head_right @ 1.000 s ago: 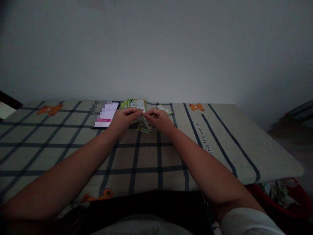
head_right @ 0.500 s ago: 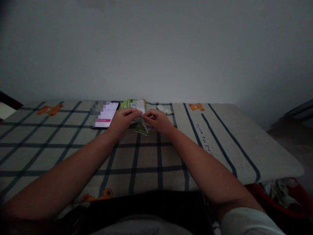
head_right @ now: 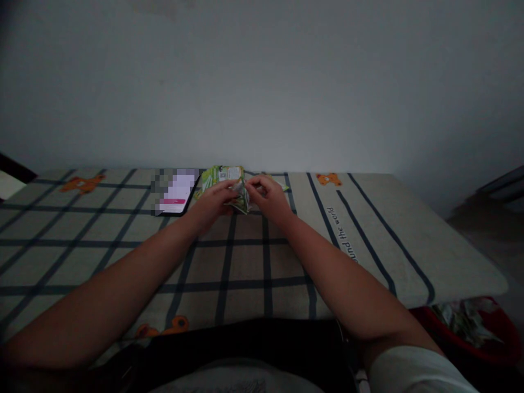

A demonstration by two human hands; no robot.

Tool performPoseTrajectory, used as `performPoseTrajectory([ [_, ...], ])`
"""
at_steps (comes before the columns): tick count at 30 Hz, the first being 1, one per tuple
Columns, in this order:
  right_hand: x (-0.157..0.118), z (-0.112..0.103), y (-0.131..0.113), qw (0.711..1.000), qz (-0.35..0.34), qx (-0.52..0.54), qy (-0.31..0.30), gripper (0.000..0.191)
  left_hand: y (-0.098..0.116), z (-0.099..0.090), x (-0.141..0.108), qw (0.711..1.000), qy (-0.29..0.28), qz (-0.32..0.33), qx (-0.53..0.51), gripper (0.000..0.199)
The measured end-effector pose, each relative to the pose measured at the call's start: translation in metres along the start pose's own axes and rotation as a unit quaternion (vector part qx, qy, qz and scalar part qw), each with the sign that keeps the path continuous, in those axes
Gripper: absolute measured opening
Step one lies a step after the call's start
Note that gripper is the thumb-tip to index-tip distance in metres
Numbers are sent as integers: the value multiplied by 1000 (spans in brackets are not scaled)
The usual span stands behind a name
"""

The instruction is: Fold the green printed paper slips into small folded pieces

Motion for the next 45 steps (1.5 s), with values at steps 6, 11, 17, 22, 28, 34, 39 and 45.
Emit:
performPoseTrajectory([
  [6,1,-2,2,998,-14,11,-53,27,5,-1,-3,999,32,-1,-5,32],
  [11,2,-7,-2,995,-59,-30,-80,20,6,-4,-4,999,21,17,-33,31],
  [17,2,-7,-9,995,-33,-62,-68,32,2,-4,-2,999,0,10,-33,24],
  [22,2,-5,-7,997,-7,-72,-39,39,1,0,-3,1000,-17,11,15,20],
  [28,1,-3,-6,998,1,-43,-43,37,6,0,-4,999,35,32,-2,21],
  [34,2,-4,-9,997,16,19,-70,34,4,-5,-1,998,58,30,-7,27],
  [39,2,-5,-3,995,55,62,-63,37,4,-5,-3,998,44,42,6,25],
  [45,3,-2,3,994,72,51,-62,42,7,1,-7,998,24,44,44,18],
])
Point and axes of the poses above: each hand's wrist, its own x-axis towards the middle knuckle, its own z-axis out of the palm, y = z × x, the point moved 1 cm from there along x, towards the middle knuckle, and after that the axes turned 9 degrees about -y, right-handed, at the moved point
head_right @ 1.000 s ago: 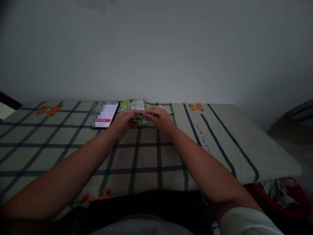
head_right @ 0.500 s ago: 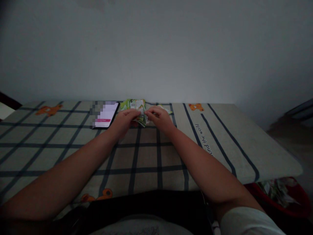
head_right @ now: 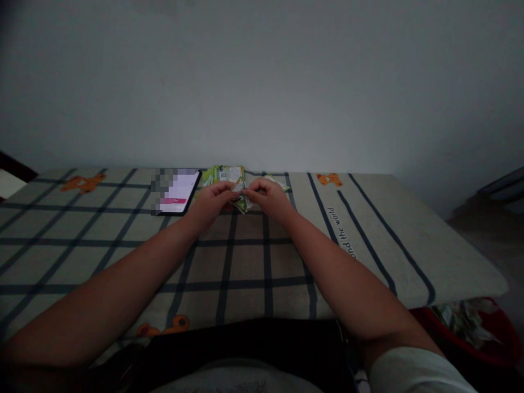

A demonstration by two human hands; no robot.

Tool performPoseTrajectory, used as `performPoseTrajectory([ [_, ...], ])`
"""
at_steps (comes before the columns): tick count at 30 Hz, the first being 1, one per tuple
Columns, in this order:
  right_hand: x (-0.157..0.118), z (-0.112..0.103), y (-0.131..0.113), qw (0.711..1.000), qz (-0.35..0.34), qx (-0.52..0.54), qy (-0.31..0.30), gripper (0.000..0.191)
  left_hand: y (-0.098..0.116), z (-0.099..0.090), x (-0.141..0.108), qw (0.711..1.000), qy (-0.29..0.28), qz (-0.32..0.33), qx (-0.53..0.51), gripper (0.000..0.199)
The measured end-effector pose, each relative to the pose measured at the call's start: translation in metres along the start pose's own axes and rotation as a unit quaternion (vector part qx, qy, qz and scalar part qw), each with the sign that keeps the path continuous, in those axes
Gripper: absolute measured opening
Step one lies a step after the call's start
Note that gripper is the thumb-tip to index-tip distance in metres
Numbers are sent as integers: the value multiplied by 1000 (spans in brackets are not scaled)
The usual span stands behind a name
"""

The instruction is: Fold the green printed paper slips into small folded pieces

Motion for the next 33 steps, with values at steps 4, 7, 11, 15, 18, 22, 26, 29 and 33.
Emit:
performPoseTrajectory([
  [4,-1,1,0,1000,-3,-19,14,39,-3,-1,2,1000,6,-14,-2,22],
  [7,-1,1,-2,1000,19,-1,-7,37,-7,-3,5,999,11,-31,-13,26],
  [11,-1,-1,-3,997,59,55,-10,34,-8,-6,7,998,23,-37,-35,28],
  [15,-1,-3,-2,996,63,63,-28,28,-6,-5,7,997,33,-44,-54,27],
  [18,-1,-4,1,997,49,42,-44,26,-6,-4,7,997,30,-44,-60,25],
  [22,0,-4,1,999,5,-24,-42,26,-8,-3,6,998,20,-34,-40,26],
  [26,0,-2,0,998,-12,-44,-35,30,-9,-3,5,1000,11,-19,12,32],
  [29,0,0,0,999,9,-26,-35,31,-9,-4,4,999,16,-4,42,37],
  [33,0,-1,-2,998,34,33,-44,30,-10,-5,5,999,10,-2,51,37],
])
Point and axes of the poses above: each hand's wrist, its own x-axis towards the middle knuckle, its own z-axis out of the palm, y = z × x, the point moved 1 cm from there along x, towards the middle knuckle, and after that the axes turned 9 degrees about -y, right-handed, at the moved point
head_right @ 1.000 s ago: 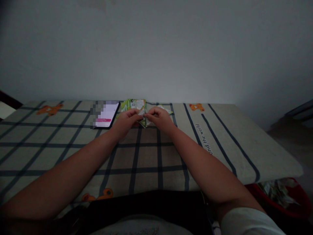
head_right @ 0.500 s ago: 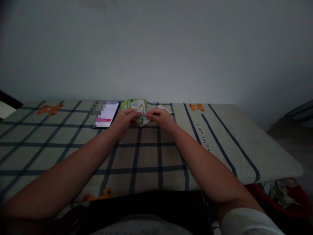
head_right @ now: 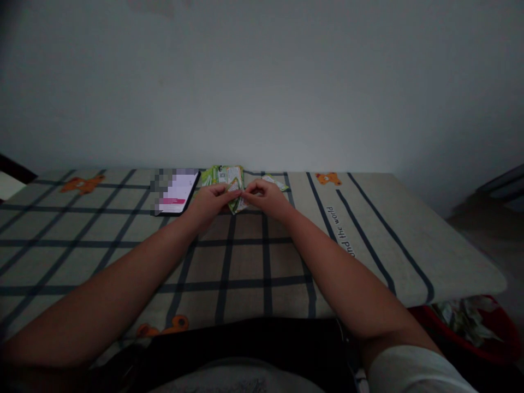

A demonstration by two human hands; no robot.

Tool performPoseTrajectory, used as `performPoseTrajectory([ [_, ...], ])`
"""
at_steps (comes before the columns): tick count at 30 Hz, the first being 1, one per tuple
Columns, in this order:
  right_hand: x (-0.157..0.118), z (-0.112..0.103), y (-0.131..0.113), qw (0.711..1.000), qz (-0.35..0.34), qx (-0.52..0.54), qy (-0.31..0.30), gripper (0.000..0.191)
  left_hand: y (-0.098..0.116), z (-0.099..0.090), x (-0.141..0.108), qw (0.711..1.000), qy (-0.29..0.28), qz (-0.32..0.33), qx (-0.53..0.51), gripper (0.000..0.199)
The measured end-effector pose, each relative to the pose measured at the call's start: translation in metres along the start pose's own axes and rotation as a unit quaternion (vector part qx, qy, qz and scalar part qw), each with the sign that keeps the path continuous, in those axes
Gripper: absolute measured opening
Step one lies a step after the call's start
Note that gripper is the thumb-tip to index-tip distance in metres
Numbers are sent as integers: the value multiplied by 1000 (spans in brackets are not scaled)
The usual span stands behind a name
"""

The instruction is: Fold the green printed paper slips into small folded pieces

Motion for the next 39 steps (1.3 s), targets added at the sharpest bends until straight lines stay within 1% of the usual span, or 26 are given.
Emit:
performPoseTrajectory([
  [3,0,-2,-1,999,-3,36,9,30,-3,-1,2,1000,-1,-13,13,35],
  [8,1,-3,3,1000,-2,-12,4,28,-5,-2,2,998,-33,-42,45,34],
  [16,0,2,4,999,26,7,31,24,-1,1,0,996,-41,-33,66,38],
  [22,0,1,-1,999,38,33,6,25,-4,-1,1,991,-64,-31,112,36],
  [26,-1,-2,-3,999,41,11,-6,26,-4,-1,2,989,-69,-31,126,34],
  [32,0,-1,1,999,35,-4,20,27,-7,0,3,989,-62,-39,131,39],
  [39,0,3,3,996,27,-71,50,27,-5,0,1,987,-72,-50,138,38],
])
Point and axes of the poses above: each hand's wrist, its own x-axis towards the middle knuckle, its own z-axis out of the palm, y = z × x, the point moved 1 cm from there along x, towards the middle knuckle, and after that the axes turned 9 degrees about -y, right-handed, at the moved point
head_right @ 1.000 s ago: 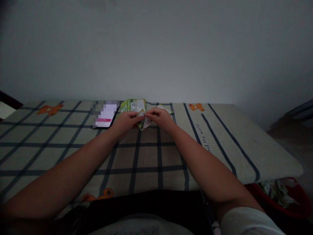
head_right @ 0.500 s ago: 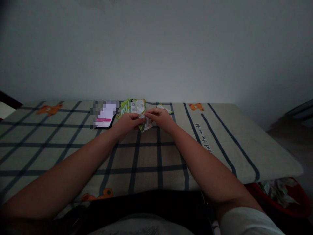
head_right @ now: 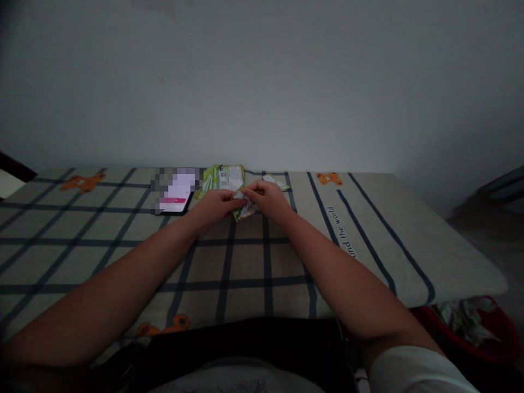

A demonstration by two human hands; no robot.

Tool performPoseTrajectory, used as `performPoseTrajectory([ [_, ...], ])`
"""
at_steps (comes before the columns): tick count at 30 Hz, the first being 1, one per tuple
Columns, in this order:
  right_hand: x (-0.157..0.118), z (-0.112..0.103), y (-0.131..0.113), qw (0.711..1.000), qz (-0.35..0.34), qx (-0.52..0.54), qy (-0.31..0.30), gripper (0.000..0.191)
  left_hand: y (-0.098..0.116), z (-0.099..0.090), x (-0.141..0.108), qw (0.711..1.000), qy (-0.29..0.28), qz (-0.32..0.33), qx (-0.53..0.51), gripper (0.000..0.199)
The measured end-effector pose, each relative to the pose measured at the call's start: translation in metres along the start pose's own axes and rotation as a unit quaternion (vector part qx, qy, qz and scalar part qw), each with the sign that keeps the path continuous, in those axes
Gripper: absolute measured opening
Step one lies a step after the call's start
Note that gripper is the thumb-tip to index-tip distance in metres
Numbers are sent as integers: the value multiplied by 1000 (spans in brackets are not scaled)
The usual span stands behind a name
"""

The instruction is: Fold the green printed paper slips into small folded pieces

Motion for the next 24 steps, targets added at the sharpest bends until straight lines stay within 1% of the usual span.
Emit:
performPoseTrajectory([
  [3,0,0,0,1000,5,-17,3,30,4,0,-3,1000,-8,5,13,37],
  [6,0,-1,-2,1000,-3,-4,-9,31,9,1,-5,999,-21,2,42,36],
  [9,-1,0,-6,1000,-8,8,11,30,14,1,-6,998,-20,13,61,33],
  [11,-1,0,-8,999,-14,29,22,32,16,0,-6,997,-3,32,66,31],
  [13,-1,1,-9,998,-20,58,15,33,16,-1,-6,996,22,50,72,32],
  [15,0,0,-8,997,-14,75,-1,35,15,-2,-6,995,47,54,66,34],
  [19,1,-2,-3,997,14,67,-32,37,13,-2,-7,995,86,27,30,37],
  [24,1,-1,0,998,12,57,-24,35,13,-3,-8,991,131,13,12,39],
])
Point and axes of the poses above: each hand's wrist, its own x-axis towards the middle knuckle, its own z-axis out of the palm, y = z × x, the point moved 1 cm from there along x, towards the middle knuckle, and after that the axes turned 9 degrees about -y, right-handed, at the moved point
